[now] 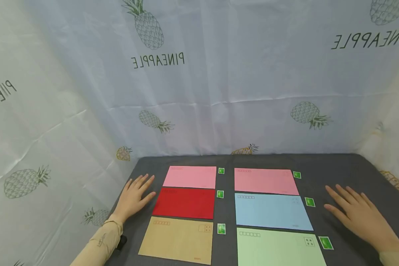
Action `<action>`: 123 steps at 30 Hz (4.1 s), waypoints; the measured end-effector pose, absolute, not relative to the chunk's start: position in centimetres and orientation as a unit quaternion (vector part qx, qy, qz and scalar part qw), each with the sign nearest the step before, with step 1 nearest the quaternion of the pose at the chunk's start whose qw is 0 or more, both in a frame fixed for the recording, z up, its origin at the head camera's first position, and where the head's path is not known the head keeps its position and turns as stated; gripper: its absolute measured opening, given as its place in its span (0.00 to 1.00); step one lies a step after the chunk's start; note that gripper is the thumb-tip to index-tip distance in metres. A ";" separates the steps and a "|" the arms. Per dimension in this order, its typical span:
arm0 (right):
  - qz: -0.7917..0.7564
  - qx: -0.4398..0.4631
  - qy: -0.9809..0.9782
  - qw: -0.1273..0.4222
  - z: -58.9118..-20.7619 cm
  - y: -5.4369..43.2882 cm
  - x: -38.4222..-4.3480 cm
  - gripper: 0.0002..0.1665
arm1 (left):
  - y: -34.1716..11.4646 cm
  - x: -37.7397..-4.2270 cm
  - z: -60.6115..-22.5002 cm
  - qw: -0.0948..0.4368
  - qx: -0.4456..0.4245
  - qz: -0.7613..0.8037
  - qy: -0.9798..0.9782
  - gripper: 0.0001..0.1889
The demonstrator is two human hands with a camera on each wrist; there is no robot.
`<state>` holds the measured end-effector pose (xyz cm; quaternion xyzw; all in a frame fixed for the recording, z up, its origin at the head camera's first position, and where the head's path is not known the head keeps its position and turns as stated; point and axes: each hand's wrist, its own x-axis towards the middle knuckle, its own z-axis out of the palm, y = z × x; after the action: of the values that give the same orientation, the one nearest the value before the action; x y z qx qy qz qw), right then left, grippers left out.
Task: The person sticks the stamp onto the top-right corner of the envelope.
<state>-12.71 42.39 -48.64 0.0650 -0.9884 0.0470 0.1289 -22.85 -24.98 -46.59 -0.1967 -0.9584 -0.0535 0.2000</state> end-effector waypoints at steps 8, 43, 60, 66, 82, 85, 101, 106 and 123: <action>0.055 0.102 -0.980 0.165 -46.5 40.5 -13.6 0.44 | -24.7 -22.8 -46.8 0.215 -0.175 -0.136 -0.951 0.32; 0.255 0.107 -0.954 0.119 -43.6 28.1 -19.7 0.26 | -21.7 -26.8 -47.6 0.030 -0.074 -0.303 -0.950 0.20; 0.371 0.078 -0.923 0.066 -44.8 23.5 -23.9 0.27 | -20.5 -28.3 -47.7 -0.012 -0.046 -0.312 -0.949 0.19; 0.387 0.076 -0.918 0.045 -45.3 22.4 -25.0 0.25 | -20.4 -28.7 -48.3 -0.029 -0.025 -0.299 -0.954 0.20; 0.491 0.068 -0.868 -0.015 -46.3 18.1 -27.7 0.27 | -21.4 -29.3 -48.5 -0.030 0.011 -0.313 -0.949 0.20; 0.525 0.056 -0.849 -0.020 -46.7 17.4 -28.2 0.27 | -21.2 -29.3 -48.6 -0.025 0.016 -0.317 -0.948 0.18; 0.573 0.015 -0.819 -0.007 -48.5 16.1 -30.3 0.22 | -20.4 -29.8 -49.2 -0.031 0.078 -0.383 -0.920 0.16; 0.574 0.006 -0.819 -0.001 -48.4 16.3 -31.3 0.22 | -20.1 -30.0 -49.2 -0.023 0.087 -0.384 -0.919 0.15; 0.539 -0.039 -0.841 -0.029 -49.2 14.7 -32.3 0.20 | -20.1 -31.1 -49.7 -0.021 0.108 -0.368 -0.923 0.14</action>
<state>-32.35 14.67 -49.23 -0.0392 -0.8410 0.5388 -0.0291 -31.12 -20.11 -49.70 0.1075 -0.9232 -0.3684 -0.0205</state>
